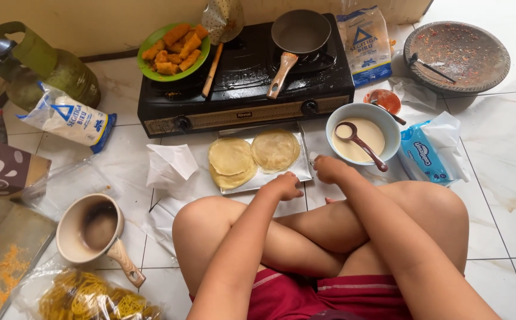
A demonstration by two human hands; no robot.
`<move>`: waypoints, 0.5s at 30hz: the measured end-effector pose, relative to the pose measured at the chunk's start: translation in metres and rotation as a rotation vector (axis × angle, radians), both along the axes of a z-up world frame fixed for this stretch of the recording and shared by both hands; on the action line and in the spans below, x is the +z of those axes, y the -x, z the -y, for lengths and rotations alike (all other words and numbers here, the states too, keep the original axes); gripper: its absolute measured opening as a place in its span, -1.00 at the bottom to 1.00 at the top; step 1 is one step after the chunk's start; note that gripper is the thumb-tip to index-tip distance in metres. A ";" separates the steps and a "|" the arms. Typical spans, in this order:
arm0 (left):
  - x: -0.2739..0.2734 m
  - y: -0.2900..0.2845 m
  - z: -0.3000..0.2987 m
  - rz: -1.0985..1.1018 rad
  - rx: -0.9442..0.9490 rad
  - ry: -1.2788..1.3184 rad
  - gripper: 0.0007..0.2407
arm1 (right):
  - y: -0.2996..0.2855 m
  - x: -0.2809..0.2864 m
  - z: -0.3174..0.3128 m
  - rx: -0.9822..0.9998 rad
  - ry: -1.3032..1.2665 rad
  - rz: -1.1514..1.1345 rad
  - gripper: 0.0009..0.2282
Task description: Cooking thin pancakes or crepes by ladling batter into a pan, swirling it to coat the bottom, and stacking the results on a tray.
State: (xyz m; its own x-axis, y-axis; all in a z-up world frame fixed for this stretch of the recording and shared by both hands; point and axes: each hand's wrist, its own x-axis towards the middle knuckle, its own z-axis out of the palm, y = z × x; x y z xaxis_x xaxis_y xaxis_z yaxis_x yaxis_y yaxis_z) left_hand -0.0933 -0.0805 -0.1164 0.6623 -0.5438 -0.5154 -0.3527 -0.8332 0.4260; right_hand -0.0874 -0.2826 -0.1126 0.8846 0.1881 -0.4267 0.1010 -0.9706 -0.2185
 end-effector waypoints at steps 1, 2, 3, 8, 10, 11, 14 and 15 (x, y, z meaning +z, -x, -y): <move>-0.021 -0.002 0.002 0.001 -0.004 0.000 -0.57 | -0.002 -0.010 0.000 -0.004 0.000 0.001 -0.74; -0.039 -0.007 0.004 -0.012 -0.012 -0.027 -0.50 | -0.007 -0.018 -0.001 0.046 0.036 -0.005 -0.72; -0.058 -0.012 0.005 -0.024 -0.020 -0.053 -0.43 | -0.011 -0.027 -0.001 0.095 0.072 -0.011 -0.69; -0.042 -0.007 -0.014 -0.028 -0.094 -0.053 -0.47 | -0.020 -0.051 -0.005 0.076 0.107 -0.002 -0.64; -0.027 -0.008 -0.019 -0.029 -0.094 -0.033 -0.49 | -0.032 -0.082 0.002 0.080 0.101 -0.003 -0.62; -0.014 -0.007 -0.021 -0.065 -0.105 -0.028 -0.50 | -0.037 -0.105 0.009 0.118 0.063 0.104 -0.57; 0.016 -0.007 -0.026 -0.127 -0.107 -0.028 -0.53 | -0.044 -0.110 0.018 0.204 0.029 0.261 -0.51; 0.025 -0.006 -0.028 -0.154 -0.102 -0.034 -0.56 | -0.043 -0.101 0.019 0.246 0.032 0.310 -0.49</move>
State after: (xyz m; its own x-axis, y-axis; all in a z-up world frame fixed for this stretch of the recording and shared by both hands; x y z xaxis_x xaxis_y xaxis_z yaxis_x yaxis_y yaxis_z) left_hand -0.0873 -0.0521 -0.0915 0.5165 -0.5847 -0.6256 -0.3694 -0.8113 0.4532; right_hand -0.0444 -0.3019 -0.2136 0.9025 0.4014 -0.1559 0.3878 -0.9150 -0.1112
